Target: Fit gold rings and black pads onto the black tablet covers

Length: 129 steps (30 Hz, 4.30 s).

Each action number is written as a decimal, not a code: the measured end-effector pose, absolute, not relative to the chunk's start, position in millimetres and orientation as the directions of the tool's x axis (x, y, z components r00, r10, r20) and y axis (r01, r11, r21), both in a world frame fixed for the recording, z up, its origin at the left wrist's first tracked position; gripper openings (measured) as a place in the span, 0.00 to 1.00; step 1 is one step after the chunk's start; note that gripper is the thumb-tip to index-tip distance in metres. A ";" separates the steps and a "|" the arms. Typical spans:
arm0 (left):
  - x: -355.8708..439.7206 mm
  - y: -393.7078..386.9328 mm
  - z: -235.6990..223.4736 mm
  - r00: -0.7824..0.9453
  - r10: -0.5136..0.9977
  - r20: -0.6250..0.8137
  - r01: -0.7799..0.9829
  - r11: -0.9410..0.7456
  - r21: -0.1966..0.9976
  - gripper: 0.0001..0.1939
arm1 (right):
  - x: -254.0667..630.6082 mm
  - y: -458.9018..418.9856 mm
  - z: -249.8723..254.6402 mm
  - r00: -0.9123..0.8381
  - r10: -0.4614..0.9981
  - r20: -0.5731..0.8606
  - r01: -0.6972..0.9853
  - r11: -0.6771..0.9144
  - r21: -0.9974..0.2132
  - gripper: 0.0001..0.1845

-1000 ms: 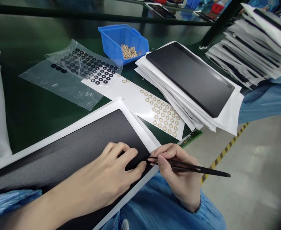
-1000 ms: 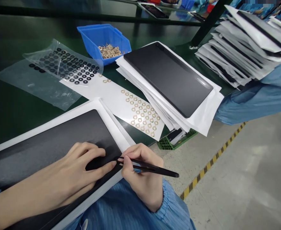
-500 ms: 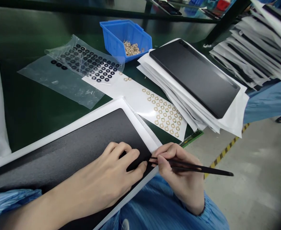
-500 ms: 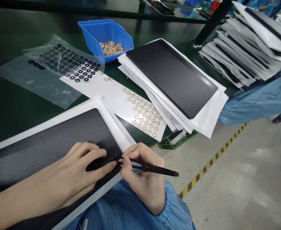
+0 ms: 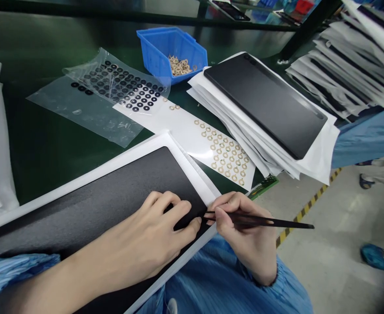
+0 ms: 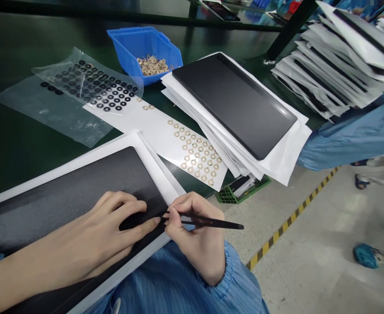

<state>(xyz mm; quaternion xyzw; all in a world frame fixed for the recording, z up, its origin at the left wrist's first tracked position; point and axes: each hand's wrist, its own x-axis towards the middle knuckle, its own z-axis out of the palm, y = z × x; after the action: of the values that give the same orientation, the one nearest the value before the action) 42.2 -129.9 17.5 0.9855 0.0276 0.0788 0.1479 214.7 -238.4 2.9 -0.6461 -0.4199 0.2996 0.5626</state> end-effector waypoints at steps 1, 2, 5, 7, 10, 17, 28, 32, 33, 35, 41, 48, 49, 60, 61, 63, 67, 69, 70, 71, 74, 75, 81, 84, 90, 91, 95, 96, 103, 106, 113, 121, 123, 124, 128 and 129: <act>42.3 -130.0 17.8 0.986 0.076 0.145 0.031 -0.956 0.293 0.17 | 214.5 -238.3 3.0 0.468 0.879 0.086 0.216 -0.020 -0.976 0.09; 42.5 -130.1 18.1 0.987 0.075 0.143 0.031 -0.956 0.290 0.17 | 214.6 -238.0 3.3 0.466 0.881 0.087 0.228 -0.024 -0.973 0.09; 42.9 -130.1 19.0 0.987 0.081 0.136 0.038 -0.956 0.291 0.17 | 215.8 -236.7 5.1 0.451 0.888 0.094 0.263 -0.031 -0.964 0.10; 43.0 -129.7 19.2 0.987 0.085 0.139 0.042 -0.956 0.290 0.16 | 217.3 -235.4 7.3 0.434 0.896 0.093 0.281 -0.036 -0.959 0.10; 42.7 -129.0 18.8 0.987 0.083 0.136 0.040 -0.955 0.293 0.16 | 220.2 -232.8 11.6 0.388 0.919 0.077 0.301 -0.047 -0.952 0.10; 42.8 -130.3 17.9 0.989 0.080 0.123 0.040 -0.953 0.302 0.17 | 227.7 -229.2 14.7 0.308 0.948 0.078 0.305 -0.021 -0.952 0.09; 43.4 -129.9 17.7 0.990 0.070 0.124 0.030 -0.953 0.302 0.17 | 224.0 -236.1 2.6 0.365 0.928 0.070 0.204 -0.007 -0.979 0.10; 42.8 -129.5 17.9 0.990 0.067 0.125 0.027 -0.955 0.295 0.17 | 221.6 -235.8 0.7 0.389 0.918 0.078 0.200 -0.001 -0.980 0.10; 42.6 -129.4 18.0 0.990 0.068 0.126 0.029 -0.955 0.294 0.17 | 221.3 -235.6 0.5 0.390 0.917 0.086 0.211 0.002 -0.978 0.09; 42.5 -129.2 18.3 0.989 0.072 0.130 0.030 -0.954 0.298 0.17 | 221.0 -235.6 1.0 0.397 0.913 0.097 0.231 0.003 -0.973 0.09; 42.5 -129.9 18.8 0.989 0.071 0.129 0.030 -0.954 0.297 0.16 | 224.0 -233.8 9.7 0.338 0.937 0.087 0.317 -0.026 -0.948 0.09; 43.5 -130.2 18.0 0.989 0.072 0.132 0.030 -0.956 0.293 0.17 | 226.5 -228.7 10.3 0.316 0.947 0.064 0.229 -0.011 -0.973 0.09; 43.3 -130.3 17.9 0.989 0.070 0.133 0.029 -0.956 0.292 0.17 | 225.8 -228.9 9.2 0.339 0.939 0.063 0.204 -0.008 -0.979 0.09; 43.3 -129.3 17.6 0.986 0.072 0.149 0.024 -0.954 0.299 0.17 | 220.3 -232.9 8.3 0.394 0.913 0.108 0.299 -0.016 -0.954 0.10; 43.5 -129.4 17.5 0.986 0.073 0.148 0.026 -0.954 0.298 0.17 | 220.6 -232.7 9.1 0.385 0.917 0.107 0.307 -0.018 -0.952 0.10; 43.4 -129.7 17.4 0.987 0.072 0.142 0.027 -0.954 0.297 0.17 | 221.6 -231.9 10.7 0.366 0.925 0.101 0.318 -0.023 -0.948 0.10; 42.9 -130.4 17.6 0.988 0.071 0.135 0.028 -0.953 0.300 0.17 | 225.8 -229.5 12.6 0.308 0.948 0.082 0.338 -0.028 -0.941 0.09; 43.0 -130.4 17.9 0.989 0.077 0.129 0.035 -0.953 0.300 0.17 | 228.4 -228.6 12.2 0.284 0.956 0.076 0.324 -0.021 -0.946 0.09; 43.2 -130.2 18.0 0.989 0.077 0.125 0.037 -0.953 0.300 0.17 | 229.7 -228.5 11.4 0.275 0.959 0.071 0.307 -0.017 -0.952 0.10; 43.3 -130.1 18.2 0.990 0.075 0.123 0.035 -0.954 0.299 0.18 | 230.8 -228.7 10.2 0.264 0.962 0.064 0.279 -0.012 -0.960 0.10; 43.3 -129.6 18.4 0.989 0.073 0.129 0.031 -0.954 0.300 0.19 | 233.8 -230.9 5.3 0.265 0.962 0.066 0.170 0.020 -0.985 0.08; 43.1 -129.6 18.4 0.989 0.071 0.133 0.028 -0.953 0.302 0.19 | 234.6 -231.9 3.7 0.277 0.958 0.076 0.152 0.034 -0.988 0.07; 42.8 -130.0 19.5 0.989 0.072 0.129 0.028 -0.947 0.319 0.18 | 237.5 -235.4 -0.3 0.278 0.940 0.198 0.263 0.124 -0.957 0.04; 43.6 -129.9 20.0 0.990 0.070 0.123 0.027 -0.947 0.320 0.19 | 237.9 -235.9 -0.7 0.268 0.939 0.216 0.275 0.140 -0.951 0.06; 43.9 -129.0 19.5 0.990 0.071 0.118 0.030 -0.948 0.317 0.18 | 237.2 -235.5 -0.8 0.256 0.940 0.228 0.290 0.150 -0.945 0.08; 43.9 -128.8 19.3 0.991 0.068 0.119 0.026 -0.947 0.320 0.18 | 237.0 -235.8 -1.6 0.253 0.940 0.230 0.289 0.154 -0.945 0.08; 44.0 -128.5 18.1 0.986 0.103 0.135 0.054 -0.944 0.326 0.13 | 238.1 -238.1 -2.2 0.262 0.938 0.228 0.217 0.173 -0.961 0.05; 44.0 -128.8 17.5 0.983 0.116 0.139 0.066 -0.944 0.322 0.11 | 239.5 -237.1 -0.1 0.266 0.937 0.228 0.194 0.180 -0.964 0.04; 46.5 -131.9 14.4 0.975 0.171 0.144 0.118 -0.941 0.317 0.06 | 249.4 -159.0 35.4 0.190 0.947 0.260 0.309 0.194 -0.931 0.08; 47.4 -132.1 15.5 0.973 0.175 0.153 0.127 -0.952 0.278 0.05 | 237.0 -97.5 39.9 0.102 0.955 0.277 0.311 0.233 -0.921 0.12; 45.8 -133.0 16.8 0.967 0.178 0.183 0.137 -0.967 0.213 0.05 | 192.5 -7.2 17.5 -0.075 0.949 0.307 0.363 0.313 -0.878 0.08; 47.0 -133.6 17.6 0.964 0.190 0.184 0.150 -0.966 0.209 0.06 | 184.8 2.6 15.8 -0.179 0.901 0.395 0.543 0.425 -0.724 0.04; 46.0 -129.2 15.8 0.939 0.281 0.196 0.246 -0.951 0.188 0.04 | 192.2 -5.3 29.4 -0.159 0.887 0.434 0.554 0.444 -0.704 0.04; 44.1 -125.1 14.2 0.906 0.367 0.210 0.334 -0.926 0.177 0.04 | 198.2 -10.7 36.9 -0.136 0.879 0.457 0.575 0.446 -0.686 0.06; 25.0 -99.2 7.5 0.654 0.702 0.283 0.690 -0.706 0.158 0.11 | 229.8 -39.8 55.5 -0.120 0.912 0.392 0.771 0.334 -0.543 0.13; 18.8 -92.8 6.9 0.603 0.742 0.291 0.735 -0.659 0.158 0.13 | 237.0 -47.5 55.1 -0.132 0.932 0.339 0.811 0.297 -0.503 0.13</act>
<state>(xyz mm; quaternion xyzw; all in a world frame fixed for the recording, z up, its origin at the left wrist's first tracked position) 18.8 -92.8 6.9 0.8953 0.4126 0.1676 0.0110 237.0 -47.5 55.1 -0.5844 -0.7457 0.0988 0.3045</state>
